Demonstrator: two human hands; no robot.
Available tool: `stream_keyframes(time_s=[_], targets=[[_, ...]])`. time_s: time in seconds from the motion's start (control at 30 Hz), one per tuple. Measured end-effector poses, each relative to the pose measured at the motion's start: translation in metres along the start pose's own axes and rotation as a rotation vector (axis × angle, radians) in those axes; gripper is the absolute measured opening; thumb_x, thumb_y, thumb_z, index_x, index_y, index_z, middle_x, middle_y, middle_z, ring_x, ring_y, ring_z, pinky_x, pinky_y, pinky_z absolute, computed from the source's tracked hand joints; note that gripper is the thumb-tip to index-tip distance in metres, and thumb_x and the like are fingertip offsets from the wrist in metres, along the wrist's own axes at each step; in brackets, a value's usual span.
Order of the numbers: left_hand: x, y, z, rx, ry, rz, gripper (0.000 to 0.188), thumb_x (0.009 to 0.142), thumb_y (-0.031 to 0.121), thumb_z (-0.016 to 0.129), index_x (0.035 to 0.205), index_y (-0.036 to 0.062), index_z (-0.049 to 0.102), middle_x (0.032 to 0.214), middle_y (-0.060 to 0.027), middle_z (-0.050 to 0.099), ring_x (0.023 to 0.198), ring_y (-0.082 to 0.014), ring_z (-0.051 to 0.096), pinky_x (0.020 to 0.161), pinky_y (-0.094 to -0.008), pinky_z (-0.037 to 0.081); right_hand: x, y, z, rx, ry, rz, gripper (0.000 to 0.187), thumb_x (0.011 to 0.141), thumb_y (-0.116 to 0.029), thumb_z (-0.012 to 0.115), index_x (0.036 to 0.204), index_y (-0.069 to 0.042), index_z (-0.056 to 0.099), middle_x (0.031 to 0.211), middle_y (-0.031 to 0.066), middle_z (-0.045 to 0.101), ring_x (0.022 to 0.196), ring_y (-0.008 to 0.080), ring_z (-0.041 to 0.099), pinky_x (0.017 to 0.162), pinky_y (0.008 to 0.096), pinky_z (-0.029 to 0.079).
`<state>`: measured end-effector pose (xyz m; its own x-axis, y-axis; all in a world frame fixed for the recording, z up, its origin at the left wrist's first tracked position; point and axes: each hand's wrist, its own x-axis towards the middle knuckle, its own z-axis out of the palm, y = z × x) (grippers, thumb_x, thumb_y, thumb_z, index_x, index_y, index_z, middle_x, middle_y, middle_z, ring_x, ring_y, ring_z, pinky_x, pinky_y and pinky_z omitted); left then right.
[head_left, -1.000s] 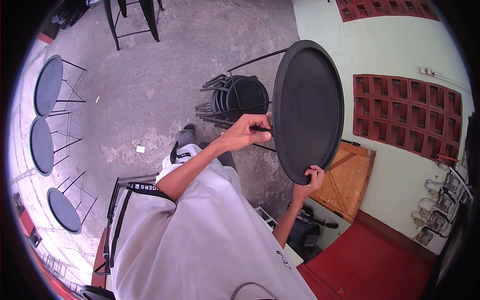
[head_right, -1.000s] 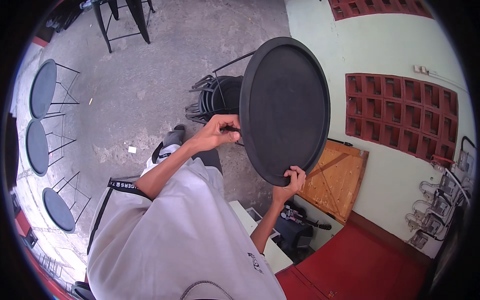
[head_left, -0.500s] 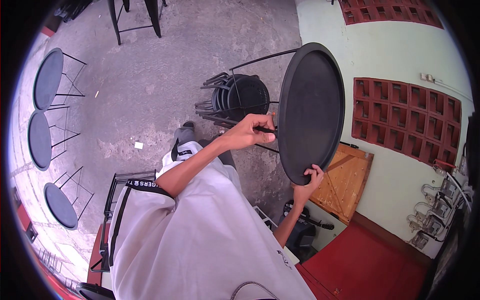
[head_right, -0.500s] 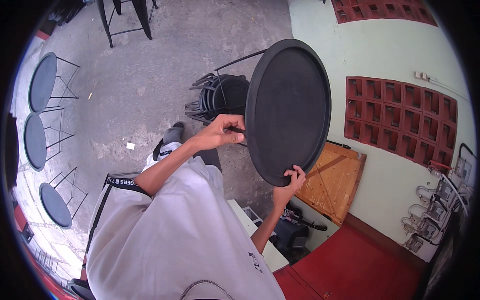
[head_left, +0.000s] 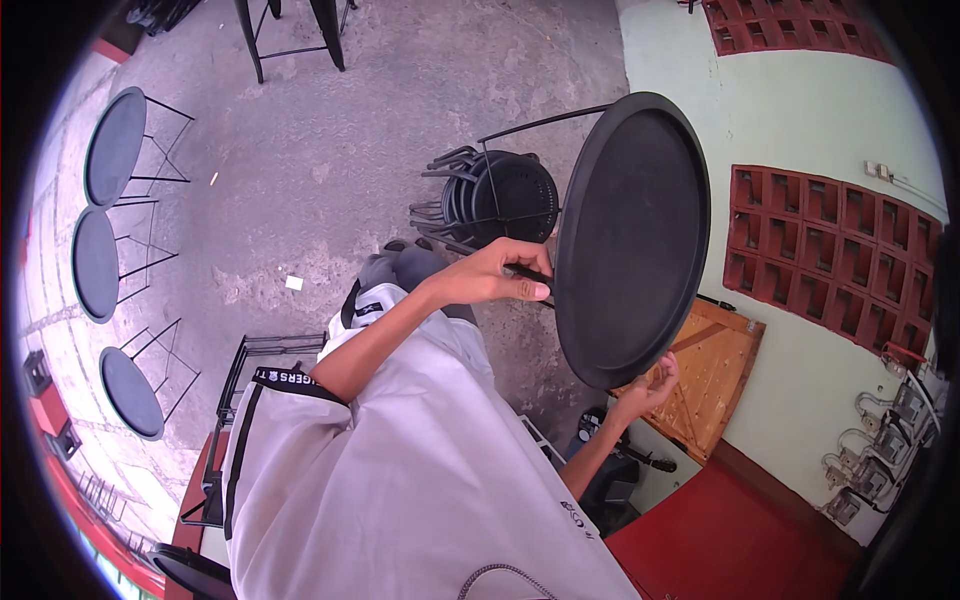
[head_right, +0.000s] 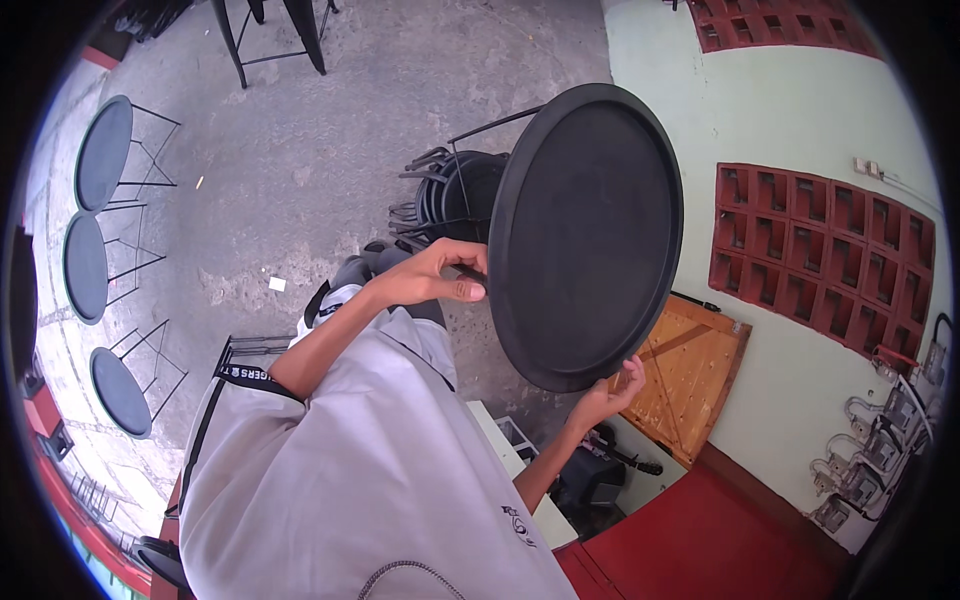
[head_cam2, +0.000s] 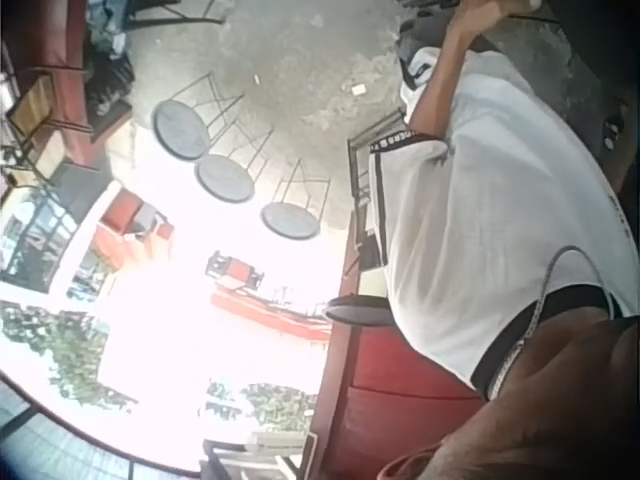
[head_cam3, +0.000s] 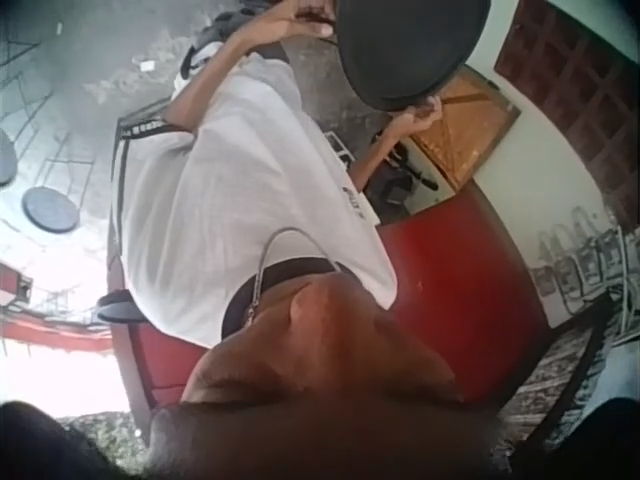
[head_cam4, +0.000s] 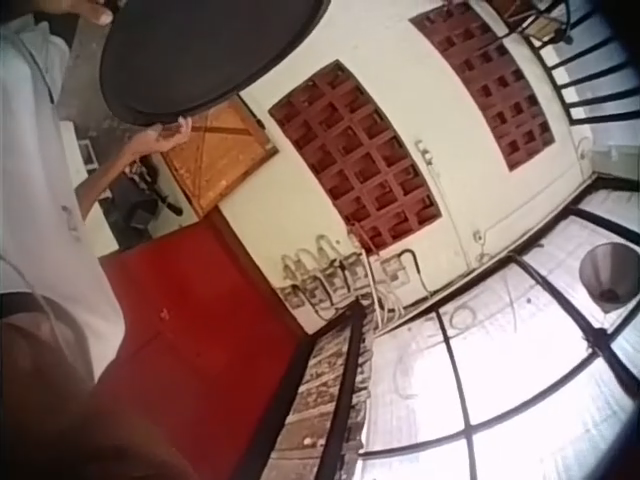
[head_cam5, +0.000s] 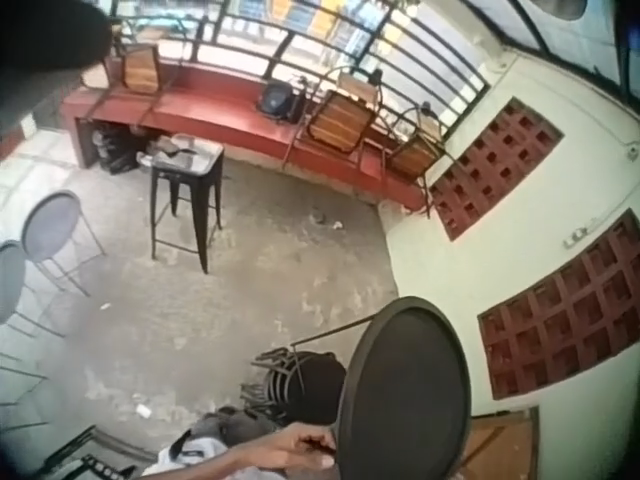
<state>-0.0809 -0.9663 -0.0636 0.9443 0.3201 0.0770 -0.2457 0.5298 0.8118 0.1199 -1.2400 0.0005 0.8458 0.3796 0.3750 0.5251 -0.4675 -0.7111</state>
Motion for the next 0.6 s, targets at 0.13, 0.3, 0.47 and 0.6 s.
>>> stream_keyframes(time_s=[0.13, 0.3, 0.47, 0.6], targets=[[-0.001, 0.001, -0.005, 0.07, -0.016, 0.06, 0.023, 0.086, 0.02, 0.071, 0.091, -0.0003, 0.062, 0.084, -0.002, 0.062, 0.083, -0.0094, 0.056, 0.079, -0.0271, 0.044, 0.025, -0.02, 0.023, 0.148, 0.011, 0.134, 0.044, 0.064, 0.016, 0.044, 0.103, -0.003, 0.053, 0.123, 0.0118, 0.053, 0.108, 0.0202, 0.053, 0.1, 0.0329, 0.037], [0.002, 0.01, -0.015, 0.102, -0.072, -0.087, 0.029, 0.085, 0.022, 0.07, 0.1, -0.0026, 0.067, 0.094, -0.0061, 0.067, 0.089, -0.0118, 0.06, 0.086, -0.0278, 0.045, 0.054, -0.055, 0.053, 0.19, -0.367, 0.066, 0.034, 0.079, 0.008, 0.054, 0.111, -0.003, 0.055, 0.123, 0.0094, 0.054, 0.106, 0.0181, 0.054, 0.095, 0.0314, 0.04], [0.02, 0.019, -0.023, -0.065, 0.026, -0.198, 0.025, 0.088, 0.017, 0.059, 0.102, -0.0019, 0.067, 0.094, -0.0037, 0.065, 0.093, -0.0113, 0.058, 0.089, -0.0265, 0.043, 0.089, -0.09, 0.076, 0.112, -0.605, 0.02, 0.034, 0.085, -0.001, 0.057, 0.119, -0.002, 0.054, 0.121, 0.0083, 0.054, 0.104, 0.0181, 0.055, 0.094, 0.0319, 0.04], [0.054, 0.03, -0.049, 0.031, 0.184, -0.136, 0.024, 0.09, 0.015, 0.054, 0.109, 0.0007, 0.061, 0.096, -0.0019, 0.062, 0.091, -0.0096, 0.055, 0.088, -0.026, 0.042, 0.113, -0.11, 0.104, 0.168, -0.736, 0.006, 0.036, 0.086, -0.007, 0.06, 0.12, -0.002, 0.055, 0.118, 0.0096, 0.054, 0.1, 0.0191, 0.057, 0.093, 0.033, 0.041]])
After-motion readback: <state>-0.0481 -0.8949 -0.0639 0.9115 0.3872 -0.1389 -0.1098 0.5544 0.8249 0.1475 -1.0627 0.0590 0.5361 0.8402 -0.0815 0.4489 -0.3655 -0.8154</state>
